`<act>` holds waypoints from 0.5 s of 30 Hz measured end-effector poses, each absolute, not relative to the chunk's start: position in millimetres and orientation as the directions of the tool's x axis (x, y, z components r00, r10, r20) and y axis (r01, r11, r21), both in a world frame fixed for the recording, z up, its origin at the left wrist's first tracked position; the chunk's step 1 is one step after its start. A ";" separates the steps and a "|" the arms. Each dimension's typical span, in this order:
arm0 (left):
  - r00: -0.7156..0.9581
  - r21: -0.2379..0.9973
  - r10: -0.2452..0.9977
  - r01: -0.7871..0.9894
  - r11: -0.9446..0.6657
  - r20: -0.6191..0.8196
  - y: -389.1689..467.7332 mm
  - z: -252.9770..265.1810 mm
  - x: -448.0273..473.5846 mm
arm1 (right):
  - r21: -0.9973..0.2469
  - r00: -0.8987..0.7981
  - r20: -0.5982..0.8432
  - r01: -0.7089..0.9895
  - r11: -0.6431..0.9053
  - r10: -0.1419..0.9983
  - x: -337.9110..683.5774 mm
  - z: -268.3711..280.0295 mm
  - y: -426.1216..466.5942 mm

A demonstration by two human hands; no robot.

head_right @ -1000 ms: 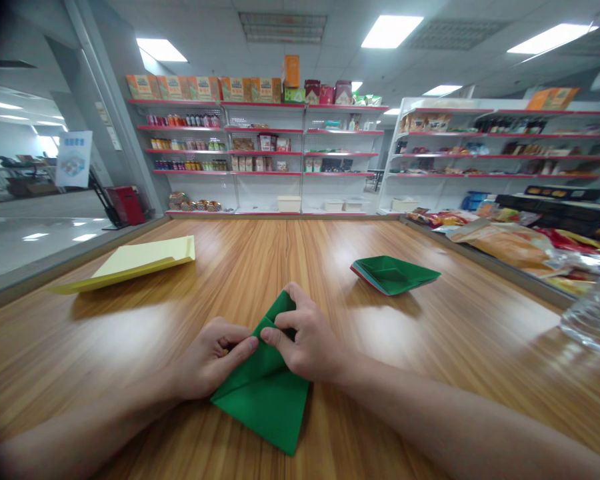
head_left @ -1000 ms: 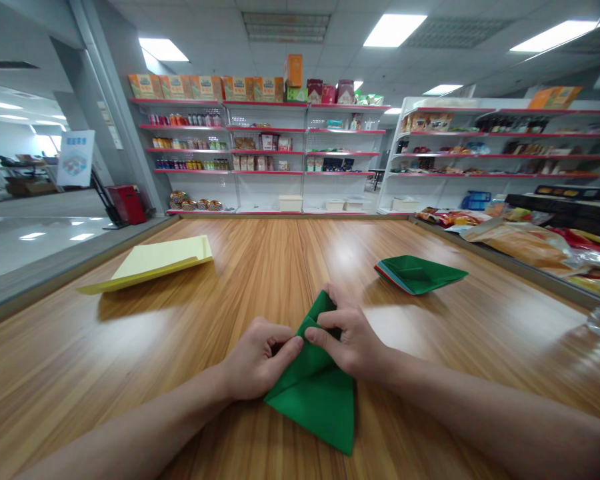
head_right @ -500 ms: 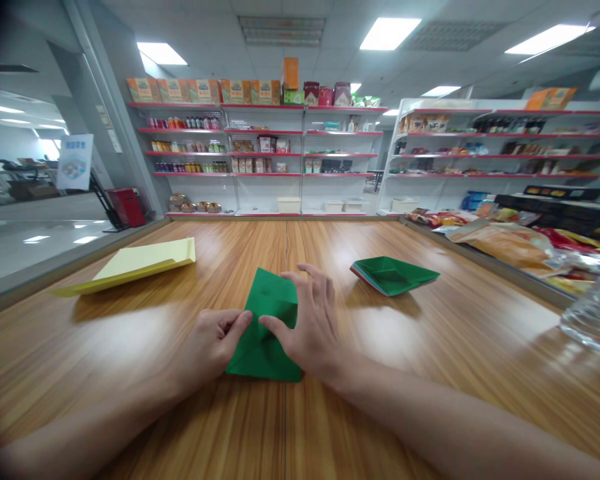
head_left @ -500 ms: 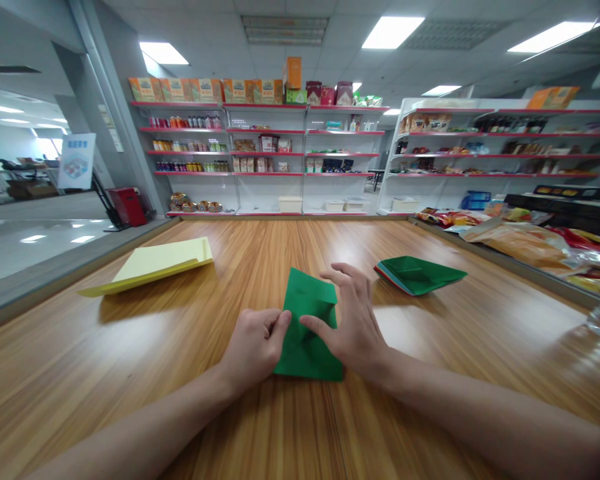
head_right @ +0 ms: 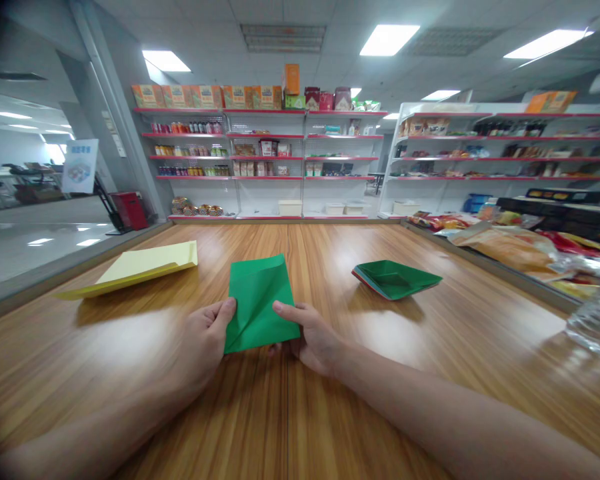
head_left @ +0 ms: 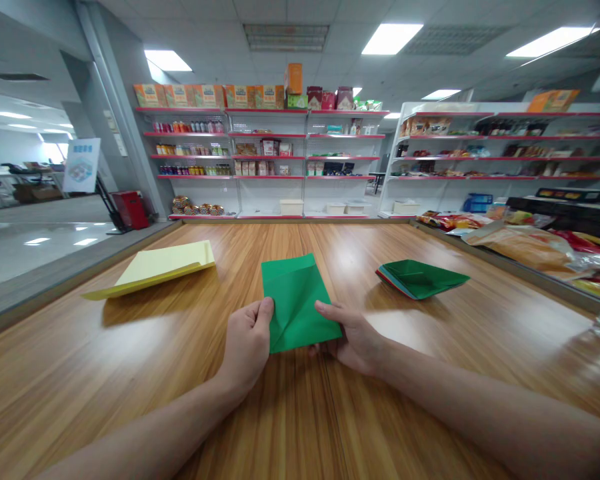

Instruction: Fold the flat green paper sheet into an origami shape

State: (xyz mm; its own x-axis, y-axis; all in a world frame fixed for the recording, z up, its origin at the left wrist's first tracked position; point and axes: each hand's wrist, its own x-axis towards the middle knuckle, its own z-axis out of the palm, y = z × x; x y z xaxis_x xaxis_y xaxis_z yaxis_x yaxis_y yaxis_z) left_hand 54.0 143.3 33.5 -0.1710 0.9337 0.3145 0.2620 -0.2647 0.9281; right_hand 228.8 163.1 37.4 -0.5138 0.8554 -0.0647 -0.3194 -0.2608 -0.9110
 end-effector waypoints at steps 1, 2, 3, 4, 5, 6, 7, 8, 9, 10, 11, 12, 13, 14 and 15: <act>-0.201 0.932 0.928 0.254 -0.260 0.313 144.6 32.7 53.9 | -0.939 -0.463 -0.026 -0.294 -0.181 0.886 228.6 35.4 164.1; -0.228 0.928 0.917 0.262 -0.267 0.328 145.3 32.3 53.9 | -0.965 -0.383 0.034 -0.254 -0.069 0.923 228.5 33.6 165.0; -0.248 0.917 0.901 0.281 -0.283 0.354 145.5 32.1 54.1 | -0.978 -0.272 0.112 -0.200 0.057 0.956 228.3 32.4 165.7; -0.267 0.905 0.884 0.301 -0.302 0.384 145.3 31.9 54.5 | -0.978 -0.149 0.181 -0.136 0.161 0.972 228.2 31.6 166.1; -0.282 0.897 0.869 0.307 -0.319 0.406 145.1 31.7 55.2 | -0.974 -0.043 0.217 -0.083 0.213 0.975 228.0 31.5 166.1; -0.296 0.901 0.864 0.285 -0.328 0.408 144.9 31.2 56.2 | -0.976 0.020 0.207 -0.063 0.208 0.978 227.7 31.8 165.6; -0.312 0.919 0.870 0.228 -0.322 0.382 145.0 30.4 57.3 | -0.984 0.016 0.155 -0.082 0.156 0.988 227.3 32.4 164.6; -0.330 0.946 0.886 0.135 -0.296 0.324 145.4 29.5 58.5 | -0.988 -0.048 0.085 -0.132 0.078 0.995 226.8 33.2 163.1; -0.342 0.967 0.907 0.018 -0.254 0.244 146.0 28.6 59.9 | -0.982 -0.155 0.024 -0.190 -0.006 0.988 226.1 33.9 161.1; -0.346 0.973 0.925 -0.102 -0.206 0.159 146.7 27.8 61.4 | -0.970 -0.280 -0.011 -0.231 -0.078 0.960 225.1 34.4 158.7; -0.342 0.965 0.936 -0.206 -0.164 0.086 147.3 27.4 63.1 | -0.964 -0.399 -0.014 -0.239 -0.119 0.917 223.9 34.6 156.1; -0.335 0.950 0.942 -0.282 -0.133 0.033 147.4 27.4 65.0 | -0.969 -0.498 -0.003 -0.212 -0.125 0.867 222.5 34.6 153.3; -0.323 0.935 0.947 -0.335 -0.117 0.003 147.0 28.0 67.2 | -0.982 -0.573 0.004 -0.158 -0.106 0.819 220.9 34.2 150.5; -0.299 0.919 0.954 -0.377 -0.111 -0.007 145.7 29.0 69.8 | -0.994 -0.630 0.000 -0.085 -0.069 0.777 219.2 33.6 147.9; -0.260 0.902 0.966 -0.419 -0.105 -0.008 143.6 30.4 72.6 | -1.000 -0.671 -0.011 -0.008 -0.022 0.742 217.5 32.6 145.7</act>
